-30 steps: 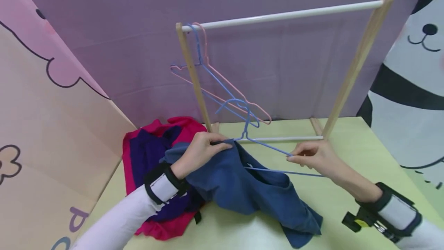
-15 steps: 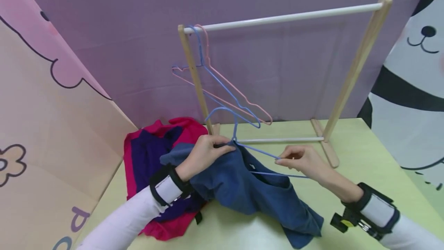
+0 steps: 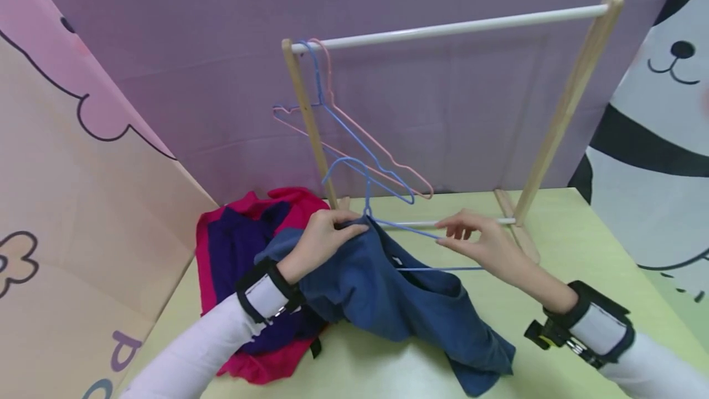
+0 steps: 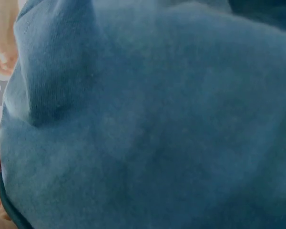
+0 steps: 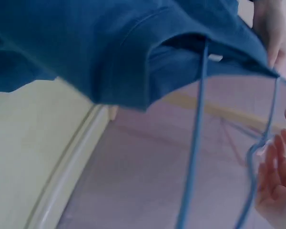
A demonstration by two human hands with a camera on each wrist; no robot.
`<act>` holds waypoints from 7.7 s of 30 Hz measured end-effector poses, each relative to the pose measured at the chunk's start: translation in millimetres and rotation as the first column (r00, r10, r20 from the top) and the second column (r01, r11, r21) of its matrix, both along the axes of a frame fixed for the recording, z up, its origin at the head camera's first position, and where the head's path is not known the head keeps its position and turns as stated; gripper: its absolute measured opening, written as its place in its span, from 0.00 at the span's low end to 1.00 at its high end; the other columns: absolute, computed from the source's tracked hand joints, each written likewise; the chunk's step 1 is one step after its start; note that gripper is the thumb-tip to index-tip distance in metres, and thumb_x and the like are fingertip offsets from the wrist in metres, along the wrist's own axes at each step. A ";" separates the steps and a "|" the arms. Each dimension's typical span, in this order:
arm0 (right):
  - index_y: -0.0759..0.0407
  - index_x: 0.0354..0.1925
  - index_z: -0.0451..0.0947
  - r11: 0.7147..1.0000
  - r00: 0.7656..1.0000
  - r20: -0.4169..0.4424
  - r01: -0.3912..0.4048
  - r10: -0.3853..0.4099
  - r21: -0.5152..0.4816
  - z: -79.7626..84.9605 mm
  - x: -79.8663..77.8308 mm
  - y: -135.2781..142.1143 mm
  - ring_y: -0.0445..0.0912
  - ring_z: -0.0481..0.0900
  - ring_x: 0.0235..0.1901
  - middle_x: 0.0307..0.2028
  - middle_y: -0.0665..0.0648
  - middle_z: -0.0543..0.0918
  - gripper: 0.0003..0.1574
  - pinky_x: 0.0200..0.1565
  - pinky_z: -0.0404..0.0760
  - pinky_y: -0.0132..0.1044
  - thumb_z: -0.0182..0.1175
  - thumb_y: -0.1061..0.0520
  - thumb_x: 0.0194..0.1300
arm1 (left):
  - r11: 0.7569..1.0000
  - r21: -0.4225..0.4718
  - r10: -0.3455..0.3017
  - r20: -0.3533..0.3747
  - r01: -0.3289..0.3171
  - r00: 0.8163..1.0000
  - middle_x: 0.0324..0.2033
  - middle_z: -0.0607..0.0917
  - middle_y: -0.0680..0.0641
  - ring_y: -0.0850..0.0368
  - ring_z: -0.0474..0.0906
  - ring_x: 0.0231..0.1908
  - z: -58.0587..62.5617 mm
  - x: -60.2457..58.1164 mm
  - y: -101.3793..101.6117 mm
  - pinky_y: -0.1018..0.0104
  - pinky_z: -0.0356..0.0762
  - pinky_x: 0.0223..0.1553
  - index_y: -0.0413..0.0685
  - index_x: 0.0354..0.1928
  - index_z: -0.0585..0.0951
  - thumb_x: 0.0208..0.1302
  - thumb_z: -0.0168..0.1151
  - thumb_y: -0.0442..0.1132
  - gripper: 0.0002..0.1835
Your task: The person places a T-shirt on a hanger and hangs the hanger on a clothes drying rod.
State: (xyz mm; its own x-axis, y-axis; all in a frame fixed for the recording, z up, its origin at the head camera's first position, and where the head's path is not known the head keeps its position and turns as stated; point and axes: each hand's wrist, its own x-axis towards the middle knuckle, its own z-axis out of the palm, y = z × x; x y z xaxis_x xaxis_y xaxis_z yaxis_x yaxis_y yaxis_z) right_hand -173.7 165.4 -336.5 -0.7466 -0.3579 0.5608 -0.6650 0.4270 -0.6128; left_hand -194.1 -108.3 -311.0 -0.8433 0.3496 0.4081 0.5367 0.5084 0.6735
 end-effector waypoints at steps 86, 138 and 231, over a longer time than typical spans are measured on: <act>0.60 0.31 0.81 0.974 0.998 0.061 -0.038 0.025 0.224 -36.3 29.6 31.1 0.34 0.78 0.30 0.27 0.50 0.83 0.05 0.31 0.74 0.22 0.61 0.65 0.53 | 0.990 0.081 -0.114 -0.029 0.116 0.993 0.34 0.84 0.46 0.60 0.75 0.31 -39.6 24.1 -10.2 0.72 0.71 0.28 0.40 0.41 0.82 0.53 0.62 0.33 0.12; 0.59 0.41 0.76 0.988 0.906 0.414 -0.131 0.088 0.077 -45.8 53.5 82.6 0.35 0.74 0.32 0.36 0.42 0.78 0.10 0.32 0.74 0.28 0.50 0.66 0.62 | 0.983 0.001 -0.185 0.111 0.186 0.977 0.35 0.81 0.52 0.60 0.76 0.38 -57.6 19.0 -1.1 0.68 0.73 0.41 0.45 0.40 0.81 0.56 0.60 0.39 0.10; 0.28 0.30 0.61 0.698 0.619 0.336 0.684 -0.710 0.212 84.1 -54.5 191.7 0.22 0.62 0.18 0.16 0.24 0.61 0.04 0.27 0.63 0.26 0.47 0.39 0.61 | 0.976 -0.178 -0.091 0.200 0.128 0.976 0.33 0.81 0.55 0.61 0.75 0.38 -71.2 14.4 -70.1 0.59 0.72 0.41 0.46 0.37 0.82 0.57 0.59 0.38 0.07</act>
State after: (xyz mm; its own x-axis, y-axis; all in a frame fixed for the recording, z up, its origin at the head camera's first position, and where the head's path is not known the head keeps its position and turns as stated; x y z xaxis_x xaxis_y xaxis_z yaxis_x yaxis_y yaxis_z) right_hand -228.2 357.0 -252.4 -0.9231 0.3354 0.1880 0.1163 0.7097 -0.6949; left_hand -179.7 -178.4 -382.3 -0.8509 0.4994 0.1628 0.4683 0.5809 0.6657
